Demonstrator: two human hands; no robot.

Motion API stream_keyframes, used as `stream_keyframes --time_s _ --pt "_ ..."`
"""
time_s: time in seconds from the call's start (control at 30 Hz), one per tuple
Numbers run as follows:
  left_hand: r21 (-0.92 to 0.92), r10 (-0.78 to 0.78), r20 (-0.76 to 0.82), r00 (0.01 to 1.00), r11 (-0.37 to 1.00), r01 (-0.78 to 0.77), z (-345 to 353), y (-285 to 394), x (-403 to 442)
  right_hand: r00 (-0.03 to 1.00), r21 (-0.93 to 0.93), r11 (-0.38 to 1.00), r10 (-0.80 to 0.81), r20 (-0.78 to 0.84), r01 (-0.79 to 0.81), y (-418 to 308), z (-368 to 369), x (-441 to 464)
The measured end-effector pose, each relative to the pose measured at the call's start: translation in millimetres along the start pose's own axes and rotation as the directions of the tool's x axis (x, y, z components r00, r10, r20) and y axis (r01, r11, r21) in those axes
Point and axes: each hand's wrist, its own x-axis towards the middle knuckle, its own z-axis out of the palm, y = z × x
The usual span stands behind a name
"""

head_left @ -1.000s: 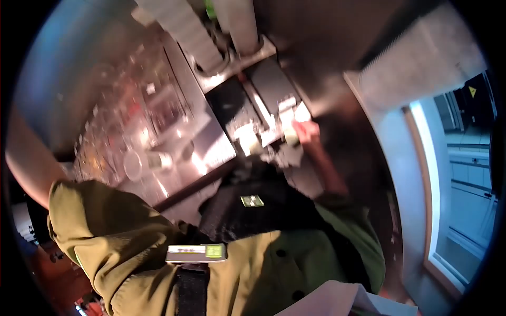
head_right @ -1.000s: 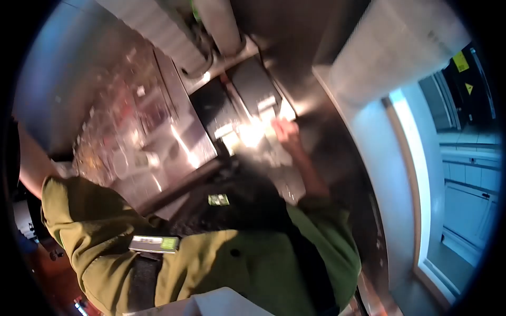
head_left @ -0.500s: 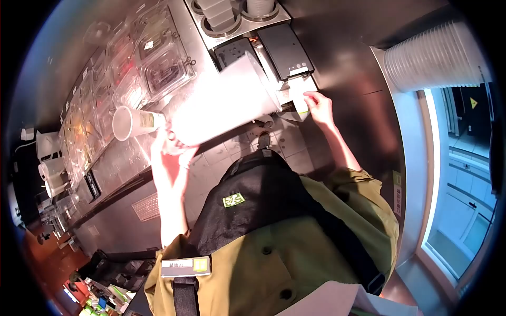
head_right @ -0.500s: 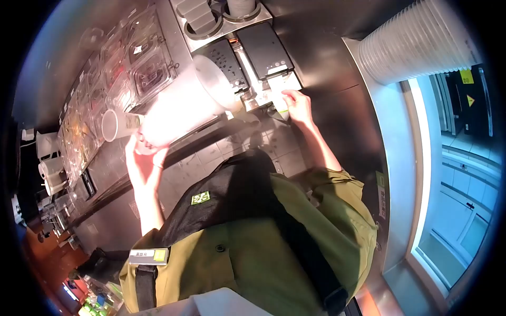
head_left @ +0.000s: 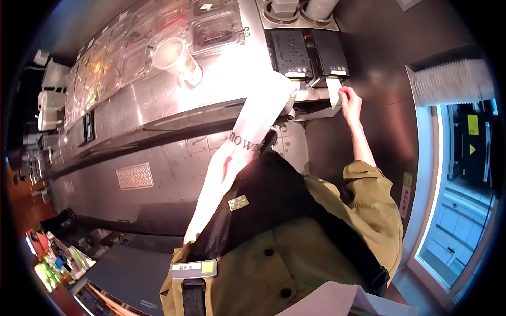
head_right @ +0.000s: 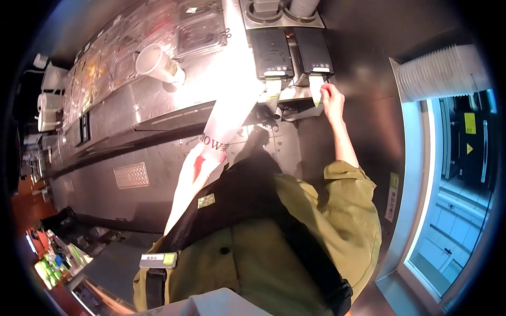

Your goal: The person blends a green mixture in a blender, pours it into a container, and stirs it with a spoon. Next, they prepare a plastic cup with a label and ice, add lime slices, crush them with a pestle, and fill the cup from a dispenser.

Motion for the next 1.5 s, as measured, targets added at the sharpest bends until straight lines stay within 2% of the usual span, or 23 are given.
stream_keyframes --time_s 0.13,0.17,0.23,0.3,0.37,0.4,0.5,0.6,0.67,0.7,0.77,0.87,0.9,1.0,1.03,1.07,1.13,1.17,1.2,1.27,1.4,1.43,1.5 --pt "0.29 0.244 -0.016 0.97 0.929 -0.229 -7 -20 -7 0.998 -0.114 0.992 0.052 -0.034 -0.055 -1 -6 0" --pt "0.251 0.255 -0.09 0.963 0.941 -0.226 2 -21 -14 0.954 -0.226 0.937 -0.29 -0.073 0.267 -2 -12 0" --pt "0.587 0.578 -0.03 0.815 0.67 -0.454 2 -28 -18 0.897 -0.327 0.891 -0.392 -0.204 0.315 -52 -30 -7" --pt "0.68 0.757 0.018 0.653 0.469 -0.563 -6 -39 -18 0.881 -0.065 0.966 -0.255 -0.399 0.251 -102 -49 -16" --pt "0.847 0.898 0.265 0.352 -0.043 -0.529 -20 -44 -14 0.834 0.23 0.928 -0.132 -0.535 0.294 -153 -60 -25" --pt "0.85 0.885 0.417 0.207 -0.299 -0.433 -23 -43 -14 0.876 0.43 0.871 0.0 -0.482 0.237 -184 -64 -34" --pt "0.791 0.837 0.541 0.081 -0.474 -0.386 -28 -42 -17 0.991 0.415 0.906 -0.031 -0.131 0.084 -234 -37 -62" --pt "0.688 0.759 0.647 -0.078 -0.624 -0.37 -37 -43 -11 0.982 0.722 0.688 -0.074 0.176 -0.077 -272 4 -86" --pt "0.644 0.694 0.708 -0.133 -0.711 -0.282 -37 -42 -12 0.973 0.762 0.63 -0.036 0.226 -0.154 -298 17 -93" --pt "0.632 0.698 0.659 -0.278 -0.716 -0.298 -30 -40 -15 0.981 0.764 0.635 -0.049 0.19 -0.116 -310 21 -96" --pt "0.579 0.642 0.729 -0.237 -0.763 -0.287 -24 -29 -32 0.988 0.734 0.679 -0.112 0.109 -0.004 -327 34 -101" --pt "0.574 0.607 0.737 -0.298 -0.795 -0.197 -24 -24 -38 0.967 0.376 0.902 -0.249 0.05 0.213 -328 58 -111" --pt "0.578 0.606 0.733 -0.309 -0.795 -0.185 -25 -21 -41 0.91 0.166 0.894 -0.407 -0.082 0.416 -330 61 -111" --pt "0.589 0.62 0.764 -0.18 -0.784 -0.198 -42 -19 -49 0.913 0.749 0.645 -0.2 0.355 -0.15 -318 85 -112" --pt "0.645 0.684 0.728 -0.054 -0.709 -0.287 -48 -25 -53 0.731 0.614 0.632 -0.107 0.674 -0.473 -311 86 -109" --pt "0.707 0.734 0.675 0.077 -0.613 -0.354 -54 -32 -57 0.742 0.649 0.573 -0.105 0.663 -0.5 -303 100 -115" --pt "0.885 0.818 0.389 0.423 -0.204 -0.419 -49 -36 -80 0.777 0.695 0.52 -0.09 0.624 -0.498 -289 121 -127" --pt "0.852 0.823 0.301 0.481 -0.005 -0.524 -52 -20 -84 0.817 0.73 0.555 -0.147 0.557 -0.398 -296 123 -133" --pt "0.832 0.91 0.241 0.337 -0.015 -0.554 -56 -7 -81 0.818 0.749 0.554 -0.195 0.542 -0.364 -300 125 -139" --pt "0.522 0.745 -0.066 0.664 0.593 -0.613 -59 23 -66 0.807 0.735 0.635 -0.292 0.514 -0.238 -309 136 -148" --pt "-0.01 0.542 -0.073 0.837 0.839 -0.544 -85 65 -54 0.744 0.624 0.684 -0.178 0.644 -0.377 -314 164 -115" --pt "-0.094 0.479 -0.15 0.865 0.864 -0.495 -96 74 -55 0.924 0.635 0.764 -0.155 0.35 -0.112 -320 178 -104" --pt "-0.192 0.391 -0.283 0.876 0.871 -0.451 -126 96 -57 0.984 0.511 0.85 -0.175 0.038 0.131 -324 219 -63"
